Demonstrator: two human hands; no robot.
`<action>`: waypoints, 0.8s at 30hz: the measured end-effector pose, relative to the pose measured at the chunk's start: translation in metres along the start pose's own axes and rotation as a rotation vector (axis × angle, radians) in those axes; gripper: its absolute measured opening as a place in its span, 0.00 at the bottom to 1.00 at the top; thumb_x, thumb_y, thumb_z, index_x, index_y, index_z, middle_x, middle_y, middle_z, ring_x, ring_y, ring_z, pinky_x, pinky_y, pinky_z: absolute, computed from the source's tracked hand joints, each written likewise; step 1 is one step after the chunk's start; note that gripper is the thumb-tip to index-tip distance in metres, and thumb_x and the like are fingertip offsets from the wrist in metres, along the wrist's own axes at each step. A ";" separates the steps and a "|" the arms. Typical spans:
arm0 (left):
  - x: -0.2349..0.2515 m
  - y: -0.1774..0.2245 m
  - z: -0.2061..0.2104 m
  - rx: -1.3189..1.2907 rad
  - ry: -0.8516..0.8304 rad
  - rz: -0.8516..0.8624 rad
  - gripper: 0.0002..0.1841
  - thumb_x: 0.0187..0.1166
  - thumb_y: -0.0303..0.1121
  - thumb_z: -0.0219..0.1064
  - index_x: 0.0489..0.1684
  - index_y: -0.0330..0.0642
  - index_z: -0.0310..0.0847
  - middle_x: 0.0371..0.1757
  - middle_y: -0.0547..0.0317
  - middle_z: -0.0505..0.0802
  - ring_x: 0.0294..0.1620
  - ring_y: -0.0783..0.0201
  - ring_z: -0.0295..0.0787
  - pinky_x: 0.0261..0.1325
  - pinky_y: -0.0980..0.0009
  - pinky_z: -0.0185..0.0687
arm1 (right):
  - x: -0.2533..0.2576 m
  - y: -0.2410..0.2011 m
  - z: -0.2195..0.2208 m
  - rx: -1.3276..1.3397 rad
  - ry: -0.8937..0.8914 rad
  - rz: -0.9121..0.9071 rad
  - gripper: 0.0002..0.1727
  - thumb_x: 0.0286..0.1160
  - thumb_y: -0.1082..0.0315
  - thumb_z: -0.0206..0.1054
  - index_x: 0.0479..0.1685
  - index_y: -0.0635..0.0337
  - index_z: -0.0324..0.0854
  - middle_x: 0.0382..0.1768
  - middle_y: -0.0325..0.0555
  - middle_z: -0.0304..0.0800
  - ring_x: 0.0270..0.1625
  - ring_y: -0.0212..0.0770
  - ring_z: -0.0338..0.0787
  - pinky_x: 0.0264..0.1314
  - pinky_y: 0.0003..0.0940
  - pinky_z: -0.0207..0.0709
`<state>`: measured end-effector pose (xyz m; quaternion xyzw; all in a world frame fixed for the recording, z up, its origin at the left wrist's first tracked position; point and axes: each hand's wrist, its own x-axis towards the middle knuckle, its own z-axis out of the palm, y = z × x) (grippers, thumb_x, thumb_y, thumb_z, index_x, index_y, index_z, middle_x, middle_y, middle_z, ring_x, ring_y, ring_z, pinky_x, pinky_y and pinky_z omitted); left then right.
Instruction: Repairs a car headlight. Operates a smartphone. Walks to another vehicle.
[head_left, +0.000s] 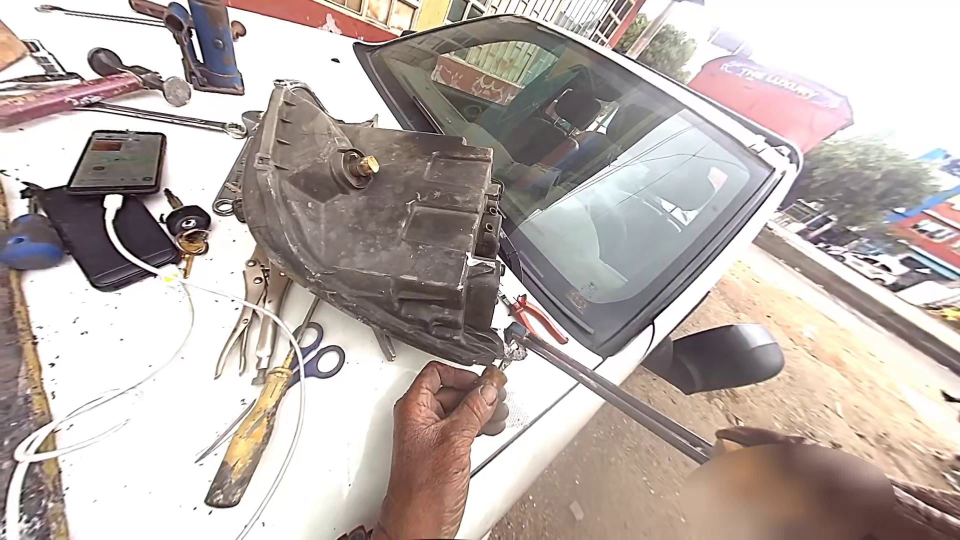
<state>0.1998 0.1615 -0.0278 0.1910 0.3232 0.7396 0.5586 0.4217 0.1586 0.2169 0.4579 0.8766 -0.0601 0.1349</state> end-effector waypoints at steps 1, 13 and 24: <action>0.000 0.000 0.000 -0.002 -0.001 0.000 0.11 0.76 0.19 0.72 0.50 0.24 0.77 0.42 0.31 0.94 0.38 0.41 0.97 0.46 0.51 0.98 | -0.001 0.000 -0.001 0.000 -0.009 -0.002 0.29 0.90 0.51 0.57 0.76 0.66 0.74 0.42 0.69 0.89 0.39 0.68 0.91 0.36 0.67 0.81; 0.001 -0.001 0.000 -0.019 -0.003 0.001 0.11 0.77 0.20 0.71 0.50 0.24 0.77 0.43 0.31 0.94 0.41 0.40 0.97 0.48 0.49 0.97 | 0.008 0.001 -0.012 -0.042 -0.051 -0.015 0.28 0.89 0.49 0.58 0.74 0.63 0.76 0.39 0.66 0.89 0.35 0.66 0.90 0.33 0.67 0.79; 0.002 -0.004 0.000 -0.026 0.005 0.011 0.10 0.76 0.18 0.71 0.49 0.24 0.77 0.42 0.31 0.94 0.40 0.41 0.97 0.48 0.50 0.97 | 0.023 -0.016 -0.039 -0.046 -0.103 -0.041 0.23 0.89 0.56 0.60 0.66 0.68 0.80 0.34 0.66 0.88 0.34 0.64 0.89 0.33 0.63 0.78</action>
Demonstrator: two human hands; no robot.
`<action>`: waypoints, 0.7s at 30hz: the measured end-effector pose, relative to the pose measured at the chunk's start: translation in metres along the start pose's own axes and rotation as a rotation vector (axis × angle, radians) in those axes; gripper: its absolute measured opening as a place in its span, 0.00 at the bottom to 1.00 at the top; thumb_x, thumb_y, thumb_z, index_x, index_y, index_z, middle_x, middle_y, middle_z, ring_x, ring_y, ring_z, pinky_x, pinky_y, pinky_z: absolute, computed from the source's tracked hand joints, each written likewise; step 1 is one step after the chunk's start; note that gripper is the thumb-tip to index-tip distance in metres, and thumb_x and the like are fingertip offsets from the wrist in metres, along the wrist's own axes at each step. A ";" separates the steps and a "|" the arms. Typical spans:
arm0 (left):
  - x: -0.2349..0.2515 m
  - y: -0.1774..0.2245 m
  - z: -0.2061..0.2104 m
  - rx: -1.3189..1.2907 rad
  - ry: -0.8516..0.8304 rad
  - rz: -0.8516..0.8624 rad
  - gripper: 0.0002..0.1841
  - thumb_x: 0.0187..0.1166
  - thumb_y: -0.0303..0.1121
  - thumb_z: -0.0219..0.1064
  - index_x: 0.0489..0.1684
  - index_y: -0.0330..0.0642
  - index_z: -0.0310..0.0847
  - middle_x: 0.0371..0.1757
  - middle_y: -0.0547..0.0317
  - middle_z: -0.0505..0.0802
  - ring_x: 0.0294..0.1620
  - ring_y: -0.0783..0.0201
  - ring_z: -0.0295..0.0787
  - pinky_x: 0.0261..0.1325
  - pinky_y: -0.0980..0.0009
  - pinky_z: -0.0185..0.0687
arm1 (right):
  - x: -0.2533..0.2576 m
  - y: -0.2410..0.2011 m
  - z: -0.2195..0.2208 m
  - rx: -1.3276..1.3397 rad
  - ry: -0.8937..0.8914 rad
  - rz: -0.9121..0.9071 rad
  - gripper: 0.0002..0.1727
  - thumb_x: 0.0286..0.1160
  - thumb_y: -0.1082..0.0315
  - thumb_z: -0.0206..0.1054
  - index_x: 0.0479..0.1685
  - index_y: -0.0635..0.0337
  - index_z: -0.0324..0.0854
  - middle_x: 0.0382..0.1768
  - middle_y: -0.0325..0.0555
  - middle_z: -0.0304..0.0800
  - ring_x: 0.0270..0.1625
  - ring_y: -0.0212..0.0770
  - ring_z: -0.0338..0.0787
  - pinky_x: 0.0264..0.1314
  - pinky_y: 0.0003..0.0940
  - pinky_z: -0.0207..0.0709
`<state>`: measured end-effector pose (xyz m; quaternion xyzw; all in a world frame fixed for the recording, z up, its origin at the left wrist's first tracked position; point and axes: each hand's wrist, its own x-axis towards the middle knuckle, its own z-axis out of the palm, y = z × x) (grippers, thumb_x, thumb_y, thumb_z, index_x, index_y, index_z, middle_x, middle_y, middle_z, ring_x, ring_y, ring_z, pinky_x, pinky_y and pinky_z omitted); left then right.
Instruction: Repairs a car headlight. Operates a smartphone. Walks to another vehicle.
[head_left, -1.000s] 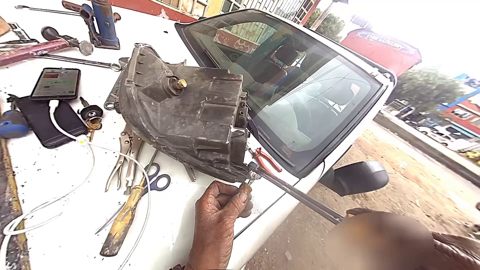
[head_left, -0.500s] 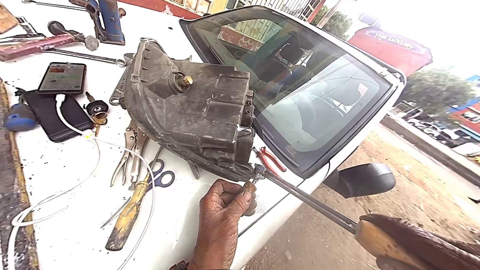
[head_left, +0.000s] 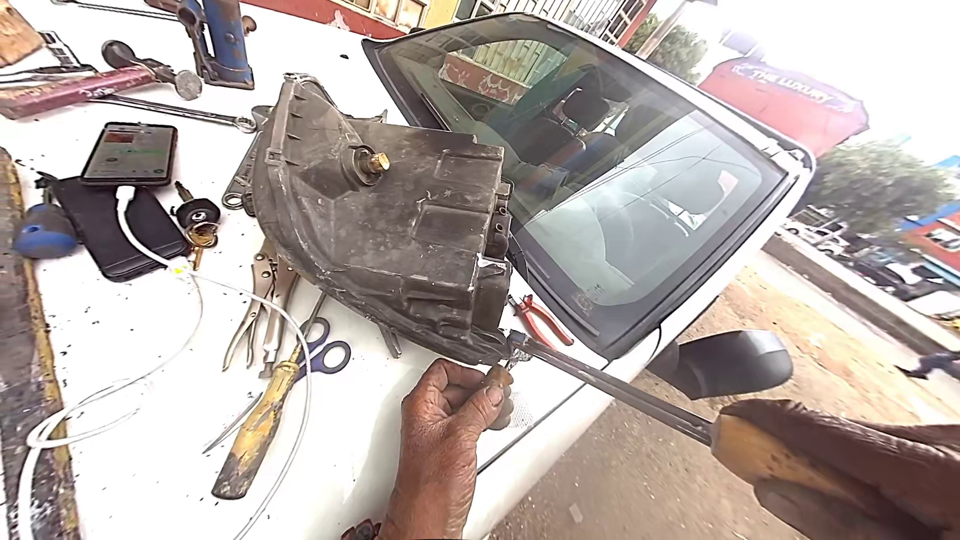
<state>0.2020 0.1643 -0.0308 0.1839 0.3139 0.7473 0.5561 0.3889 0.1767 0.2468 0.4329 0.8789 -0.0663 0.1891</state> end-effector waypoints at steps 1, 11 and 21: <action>0.000 0.000 0.000 -0.004 0.003 0.001 0.10 0.76 0.17 0.71 0.49 0.24 0.77 0.42 0.31 0.94 0.40 0.41 0.97 0.48 0.50 0.97 | 0.000 0.000 -0.001 -0.006 -0.005 0.000 0.23 0.89 0.55 0.60 0.65 0.67 0.80 0.34 0.65 0.88 0.34 0.64 0.89 0.32 0.63 0.78; 0.000 -0.002 0.000 -0.035 0.002 -0.001 0.09 0.76 0.17 0.70 0.48 0.23 0.77 0.42 0.30 0.94 0.40 0.40 0.97 0.48 0.50 0.97 | 0.004 0.000 -0.007 -0.043 -0.034 -0.012 0.24 0.89 0.53 0.60 0.65 0.66 0.80 0.32 0.63 0.87 0.32 0.63 0.89 0.31 0.63 0.78; 0.001 -0.003 0.000 -0.037 -0.001 0.002 0.10 0.75 0.17 0.70 0.48 0.23 0.77 0.43 0.30 0.93 0.40 0.40 0.97 0.49 0.49 0.96 | 0.006 0.003 -0.008 -0.066 -0.029 -0.035 0.23 0.89 0.54 0.60 0.64 0.66 0.80 0.32 0.63 0.87 0.32 0.62 0.89 0.32 0.61 0.78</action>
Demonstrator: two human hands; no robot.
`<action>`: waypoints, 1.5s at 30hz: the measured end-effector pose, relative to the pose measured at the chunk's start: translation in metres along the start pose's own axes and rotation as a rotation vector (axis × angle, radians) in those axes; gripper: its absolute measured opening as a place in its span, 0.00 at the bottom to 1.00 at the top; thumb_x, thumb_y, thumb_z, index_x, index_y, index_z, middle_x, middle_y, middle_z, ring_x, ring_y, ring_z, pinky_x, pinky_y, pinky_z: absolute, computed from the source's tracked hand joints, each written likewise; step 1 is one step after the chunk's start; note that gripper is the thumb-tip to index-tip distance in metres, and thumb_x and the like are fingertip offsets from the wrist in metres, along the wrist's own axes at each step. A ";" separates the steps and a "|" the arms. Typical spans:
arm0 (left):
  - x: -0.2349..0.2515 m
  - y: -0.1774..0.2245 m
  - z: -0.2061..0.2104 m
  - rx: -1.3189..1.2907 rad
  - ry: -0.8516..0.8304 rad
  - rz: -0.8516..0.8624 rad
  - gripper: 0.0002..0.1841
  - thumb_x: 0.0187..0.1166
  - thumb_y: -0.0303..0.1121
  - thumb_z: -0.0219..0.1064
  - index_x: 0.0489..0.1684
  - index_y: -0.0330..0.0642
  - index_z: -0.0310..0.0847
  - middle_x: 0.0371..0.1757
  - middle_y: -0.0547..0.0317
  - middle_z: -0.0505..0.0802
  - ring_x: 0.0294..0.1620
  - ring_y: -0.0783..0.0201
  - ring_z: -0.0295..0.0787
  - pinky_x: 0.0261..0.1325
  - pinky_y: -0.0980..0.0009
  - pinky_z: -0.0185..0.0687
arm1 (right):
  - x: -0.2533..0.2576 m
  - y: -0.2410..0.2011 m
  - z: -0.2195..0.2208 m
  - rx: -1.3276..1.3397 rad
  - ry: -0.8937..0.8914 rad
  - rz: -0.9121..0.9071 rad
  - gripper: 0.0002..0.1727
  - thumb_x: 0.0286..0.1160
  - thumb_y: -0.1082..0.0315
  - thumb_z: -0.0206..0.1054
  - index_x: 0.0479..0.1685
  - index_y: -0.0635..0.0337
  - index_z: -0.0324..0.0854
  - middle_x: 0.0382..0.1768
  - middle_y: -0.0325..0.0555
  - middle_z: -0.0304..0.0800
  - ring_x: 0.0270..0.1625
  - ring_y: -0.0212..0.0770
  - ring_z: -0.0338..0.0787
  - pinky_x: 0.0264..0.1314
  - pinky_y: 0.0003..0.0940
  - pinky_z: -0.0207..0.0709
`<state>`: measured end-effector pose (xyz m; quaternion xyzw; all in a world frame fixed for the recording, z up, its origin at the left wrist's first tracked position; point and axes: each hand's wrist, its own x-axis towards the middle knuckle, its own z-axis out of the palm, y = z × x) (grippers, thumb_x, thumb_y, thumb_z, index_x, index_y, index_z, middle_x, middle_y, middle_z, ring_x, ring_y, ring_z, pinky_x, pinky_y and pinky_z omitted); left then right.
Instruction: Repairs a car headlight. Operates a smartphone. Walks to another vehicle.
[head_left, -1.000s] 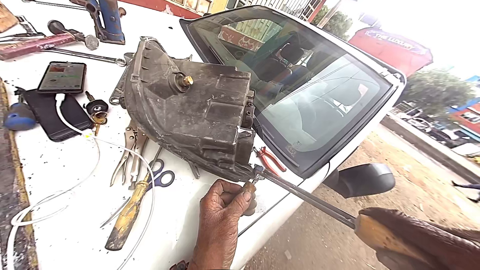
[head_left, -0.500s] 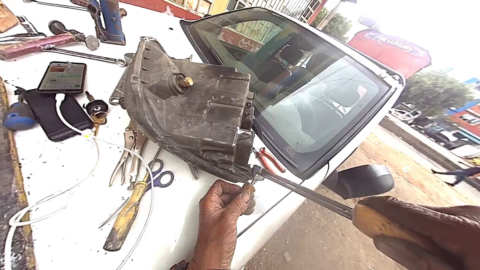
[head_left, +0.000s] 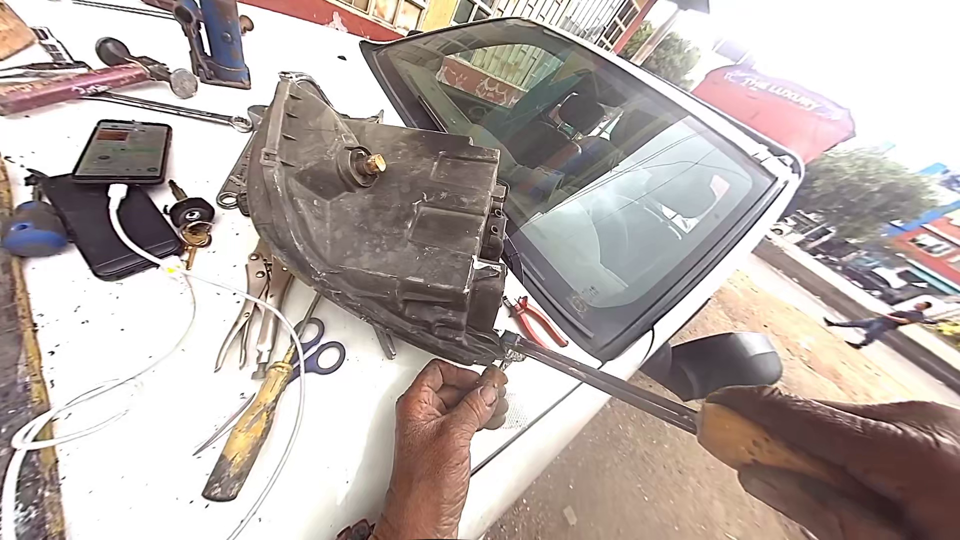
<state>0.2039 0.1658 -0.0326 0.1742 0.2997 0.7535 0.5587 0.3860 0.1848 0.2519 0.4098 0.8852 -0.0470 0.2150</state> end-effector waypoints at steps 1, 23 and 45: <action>0.000 0.000 0.000 -0.002 -0.001 0.002 0.10 0.75 0.17 0.70 0.48 0.23 0.77 0.42 0.30 0.93 0.40 0.40 0.97 0.48 0.49 0.96 | 0.001 0.000 0.000 0.006 0.000 0.001 0.22 0.89 0.54 0.61 0.63 0.66 0.81 0.31 0.62 0.87 0.31 0.62 0.88 0.31 0.61 0.77; 0.002 0.001 0.000 0.006 -0.003 0.012 0.09 0.74 0.17 0.71 0.47 0.23 0.78 0.42 0.30 0.94 0.39 0.40 0.97 0.47 0.50 0.97 | 0.006 0.008 -0.002 0.120 -0.028 0.029 0.22 0.89 0.53 0.61 0.62 0.64 0.82 0.28 0.59 0.85 0.29 0.56 0.86 0.30 0.58 0.75; 0.001 0.009 0.005 0.062 -0.003 -0.007 0.09 0.75 0.16 0.71 0.48 0.23 0.78 0.42 0.30 0.94 0.38 0.40 0.97 0.45 0.49 0.97 | -0.013 0.026 0.024 0.219 0.085 0.025 0.25 0.89 0.50 0.60 0.68 0.62 0.80 0.33 0.61 0.87 0.31 0.59 0.87 0.30 0.61 0.78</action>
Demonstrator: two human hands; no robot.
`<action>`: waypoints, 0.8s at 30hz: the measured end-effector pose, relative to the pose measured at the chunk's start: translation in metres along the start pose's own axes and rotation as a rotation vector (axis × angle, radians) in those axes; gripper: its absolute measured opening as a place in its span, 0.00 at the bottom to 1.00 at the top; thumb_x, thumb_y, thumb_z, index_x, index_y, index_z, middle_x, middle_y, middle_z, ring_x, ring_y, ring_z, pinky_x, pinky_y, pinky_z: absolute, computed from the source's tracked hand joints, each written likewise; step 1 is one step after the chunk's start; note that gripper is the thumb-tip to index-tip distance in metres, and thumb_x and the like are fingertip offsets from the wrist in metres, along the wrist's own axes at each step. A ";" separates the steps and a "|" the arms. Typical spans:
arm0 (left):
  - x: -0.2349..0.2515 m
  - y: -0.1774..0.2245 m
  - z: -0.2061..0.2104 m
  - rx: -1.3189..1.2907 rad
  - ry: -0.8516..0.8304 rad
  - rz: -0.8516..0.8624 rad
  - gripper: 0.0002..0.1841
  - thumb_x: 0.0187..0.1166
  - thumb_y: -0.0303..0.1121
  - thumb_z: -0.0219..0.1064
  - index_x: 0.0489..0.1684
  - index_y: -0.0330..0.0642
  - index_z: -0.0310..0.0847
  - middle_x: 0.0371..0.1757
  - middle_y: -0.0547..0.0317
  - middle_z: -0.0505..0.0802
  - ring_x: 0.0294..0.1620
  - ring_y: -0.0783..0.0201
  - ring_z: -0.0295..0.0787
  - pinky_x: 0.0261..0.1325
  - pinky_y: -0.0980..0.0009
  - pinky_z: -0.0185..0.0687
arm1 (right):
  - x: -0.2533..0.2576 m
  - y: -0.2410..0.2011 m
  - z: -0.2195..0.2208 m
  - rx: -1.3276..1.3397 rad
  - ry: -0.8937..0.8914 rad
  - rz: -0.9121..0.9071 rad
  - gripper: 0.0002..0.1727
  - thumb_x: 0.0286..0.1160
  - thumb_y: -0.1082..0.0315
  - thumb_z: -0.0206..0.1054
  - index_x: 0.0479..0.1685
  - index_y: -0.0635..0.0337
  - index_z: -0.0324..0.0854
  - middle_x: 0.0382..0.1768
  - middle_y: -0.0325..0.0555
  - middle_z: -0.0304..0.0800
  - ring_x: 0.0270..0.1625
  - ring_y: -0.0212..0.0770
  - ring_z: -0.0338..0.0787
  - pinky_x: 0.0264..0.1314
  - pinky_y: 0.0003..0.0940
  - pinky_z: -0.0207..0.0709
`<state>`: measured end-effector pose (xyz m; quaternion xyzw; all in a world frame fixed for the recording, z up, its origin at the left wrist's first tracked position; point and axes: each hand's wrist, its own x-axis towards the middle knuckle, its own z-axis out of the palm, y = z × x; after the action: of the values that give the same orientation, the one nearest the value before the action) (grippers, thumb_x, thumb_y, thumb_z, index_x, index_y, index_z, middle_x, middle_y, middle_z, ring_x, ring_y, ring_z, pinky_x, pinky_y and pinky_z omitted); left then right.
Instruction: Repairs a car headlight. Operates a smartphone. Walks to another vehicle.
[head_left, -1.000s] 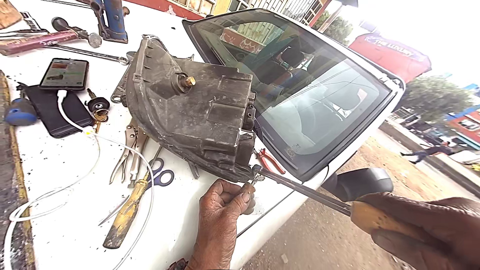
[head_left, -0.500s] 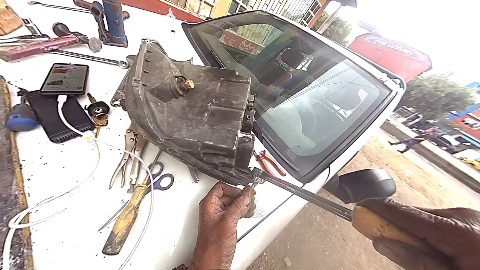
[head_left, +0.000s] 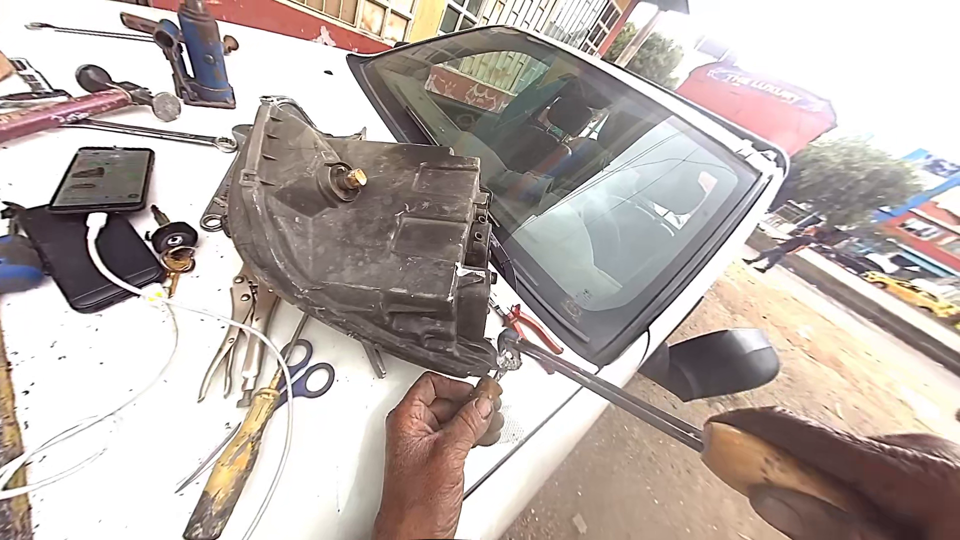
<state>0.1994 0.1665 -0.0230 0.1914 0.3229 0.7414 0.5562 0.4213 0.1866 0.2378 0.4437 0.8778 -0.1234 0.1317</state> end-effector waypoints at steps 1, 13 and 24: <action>0.000 0.000 0.000 0.002 0.003 -0.001 0.10 0.75 0.16 0.71 0.48 0.23 0.78 0.41 0.30 0.94 0.38 0.40 0.97 0.45 0.49 0.98 | -0.002 0.000 0.001 -0.002 0.014 0.007 0.26 0.89 0.50 0.59 0.69 0.63 0.79 0.34 0.62 0.88 0.31 0.60 0.88 0.30 0.62 0.78; -0.001 -0.002 -0.002 -0.005 0.006 0.006 0.10 0.75 0.18 0.72 0.48 0.24 0.78 0.42 0.30 0.94 0.38 0.40 0.98 0.45 0.50 0.98 | -0.003 -0.001 0.035 -0.046 0.106 0.034 0.27 0.89 0.50 0.59 0.73 0.64 0.77 0.37 0.63 0.90 0.35 0.62 0.90 0.33 0.64 0.80; 0.000 -0.003 -0.002 0.007 -0.011 0.023 0.10 0.76 0.19 0.72 0.48 0.24 0.78 0.42 0.31 0.95 0.39 0.39 0.98 0.46 0.50 0.98 | -0.004 -0.001 0.050 -0.029 0.102 0.045 0.27 0.90 0.51 0.58 0.74 0.64 0.76 0.39 0.64 0.90 0.35 0.63 0.90 0.35 0.64 0.80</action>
<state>0.2002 0.1661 -0.0270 0.2011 0.3201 0.7457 0.5486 0.4289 0.1668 0.1929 0.4671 0.8749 -0.0850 0.0957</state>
